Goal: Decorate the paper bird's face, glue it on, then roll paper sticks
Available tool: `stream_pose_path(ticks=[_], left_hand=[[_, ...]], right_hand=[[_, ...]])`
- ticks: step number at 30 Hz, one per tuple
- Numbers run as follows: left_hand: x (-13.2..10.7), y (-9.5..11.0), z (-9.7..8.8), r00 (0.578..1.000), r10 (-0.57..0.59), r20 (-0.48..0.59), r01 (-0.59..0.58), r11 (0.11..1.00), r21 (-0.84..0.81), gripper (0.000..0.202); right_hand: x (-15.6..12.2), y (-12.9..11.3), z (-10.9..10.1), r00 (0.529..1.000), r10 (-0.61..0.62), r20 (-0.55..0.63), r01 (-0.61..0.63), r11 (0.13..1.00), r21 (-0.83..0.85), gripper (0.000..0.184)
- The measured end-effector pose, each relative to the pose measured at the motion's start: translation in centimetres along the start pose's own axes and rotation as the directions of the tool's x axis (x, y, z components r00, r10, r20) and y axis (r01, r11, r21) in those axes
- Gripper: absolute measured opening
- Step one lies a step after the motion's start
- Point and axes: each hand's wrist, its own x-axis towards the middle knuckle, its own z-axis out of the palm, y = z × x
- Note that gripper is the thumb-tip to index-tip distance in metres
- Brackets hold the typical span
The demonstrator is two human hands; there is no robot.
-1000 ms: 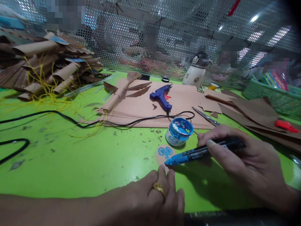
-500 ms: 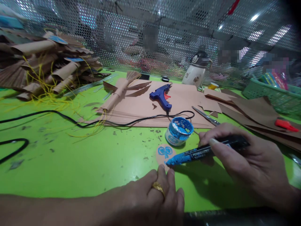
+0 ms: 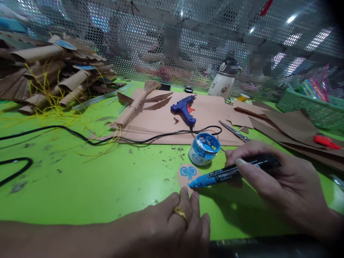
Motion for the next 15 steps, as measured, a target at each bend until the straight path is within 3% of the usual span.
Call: stream_pose_path(ticks=[8,15], left_hand=[[-0.31,-0.47,0.16,0.999,0.040,-0.004,-0.040,0.999,0.008,0.036],[-0.30,-0.38,-0.02,0.999,0.037,-0.008,-0.037,0.999,0.013,0.035]], right_hand=[[-0.36,0.15,0.15,0.997,0.046,-0.068,-0.041,0.997,0.073,0.005],[-0.15,0.10,0.14,0.999,0.018,-0.044,-0.015,0.998,0.057,0.006]])
